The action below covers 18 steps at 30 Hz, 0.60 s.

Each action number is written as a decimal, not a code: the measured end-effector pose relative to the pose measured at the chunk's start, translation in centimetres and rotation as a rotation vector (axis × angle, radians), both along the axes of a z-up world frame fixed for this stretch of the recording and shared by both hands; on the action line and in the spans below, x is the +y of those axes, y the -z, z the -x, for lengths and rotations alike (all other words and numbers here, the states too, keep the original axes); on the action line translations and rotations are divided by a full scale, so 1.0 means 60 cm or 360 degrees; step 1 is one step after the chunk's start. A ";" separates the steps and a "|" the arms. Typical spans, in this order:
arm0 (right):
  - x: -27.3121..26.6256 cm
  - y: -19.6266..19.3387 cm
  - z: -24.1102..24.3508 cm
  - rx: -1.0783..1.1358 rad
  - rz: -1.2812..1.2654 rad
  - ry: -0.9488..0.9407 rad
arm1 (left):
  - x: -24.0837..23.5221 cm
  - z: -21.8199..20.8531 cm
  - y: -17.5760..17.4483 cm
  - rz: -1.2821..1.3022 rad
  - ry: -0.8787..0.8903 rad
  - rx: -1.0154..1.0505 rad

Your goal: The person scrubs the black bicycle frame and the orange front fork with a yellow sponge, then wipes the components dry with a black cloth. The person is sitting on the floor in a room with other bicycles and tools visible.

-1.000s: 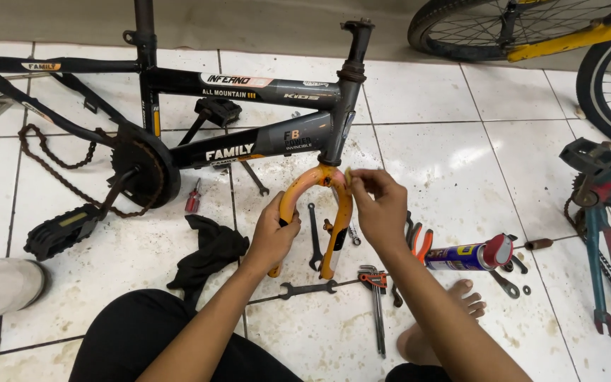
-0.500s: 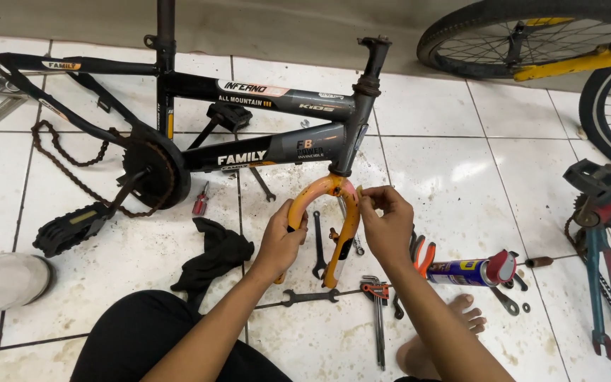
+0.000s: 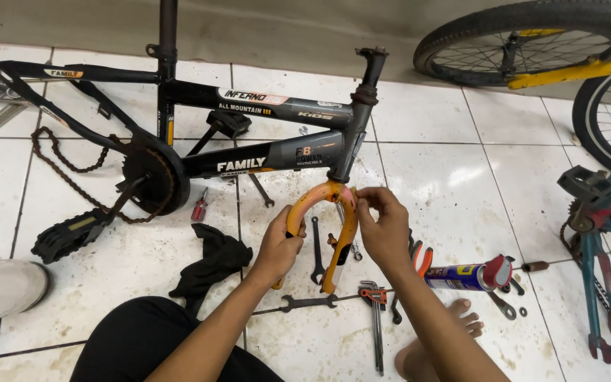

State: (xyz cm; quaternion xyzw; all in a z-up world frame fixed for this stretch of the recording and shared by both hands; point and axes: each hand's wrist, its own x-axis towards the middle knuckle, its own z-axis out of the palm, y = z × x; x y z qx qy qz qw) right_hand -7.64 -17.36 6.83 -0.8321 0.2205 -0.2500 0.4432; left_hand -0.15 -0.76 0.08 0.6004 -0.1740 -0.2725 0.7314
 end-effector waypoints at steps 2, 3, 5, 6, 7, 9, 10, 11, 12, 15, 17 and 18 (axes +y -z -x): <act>0.005 -0.004 0.002 -0.0049 0.0064 -0.0040 | 0.002 0.000 0.001 0.0013 0.0038 0.0012; 0.009 -0.007 0.002 -0.0104 0.0131 -0.0095 | 0.005 -0.001 0.002 0.0029 0.0061 0.0020; -0.005 0.026 0.014 -0.0010 0.0004 -0.0007 | 0.002 -0.002 0.014 0.0080 0.0061 -0.0006; -0.011 0.042 0.022 0.0087 -0.0121 0.0090 | 0.001 -0.002 0.020 0.0133 0.0071 -0.0029; -0.016 0.060 0.027 0.0086 -0.0122 0.0089 | 0.002 -0.004 0.020 0.0133 0.0070 -0.0030; -0.027 0.094 0.042 0.0517 -0.0270 0.0110 | 0.001 -0.004 0.019 0.0161 0.0076 -0.0047; -0.029 0.087 0.036 0.0517 -0.0267 0.0123 | 0.000 -0.005 0.018 0.0166 0.0088 -0.0045; -0.030 0.079 0.030 0.0519 -0.0304 0.0165 | -0.001 -0.005 0.018 0.0171 0.0092 -0.0045; -0.028 0.073 0.023 0.0524 -0.0348 0.0194 | 0.004 -0.004 0.018 0.0167 0.0084 -0.0043; -0.017 0.006 -0.002 0.0310 -0.0447 0.0272 | 0.005 -0.003 0.010 0.0195 0.0077 -0.0064; -0.013 0.001 -0.004 0.0180 -0.0342 0.0169 | 0.002 -0.006 0.012 0.0187 0.0091 -0.0066; -0.008 0.000 -0.004 0.0068 -0.0243 0.0056 | 0.005 -0.004 0.014 0.0170 0.0092 -0.0054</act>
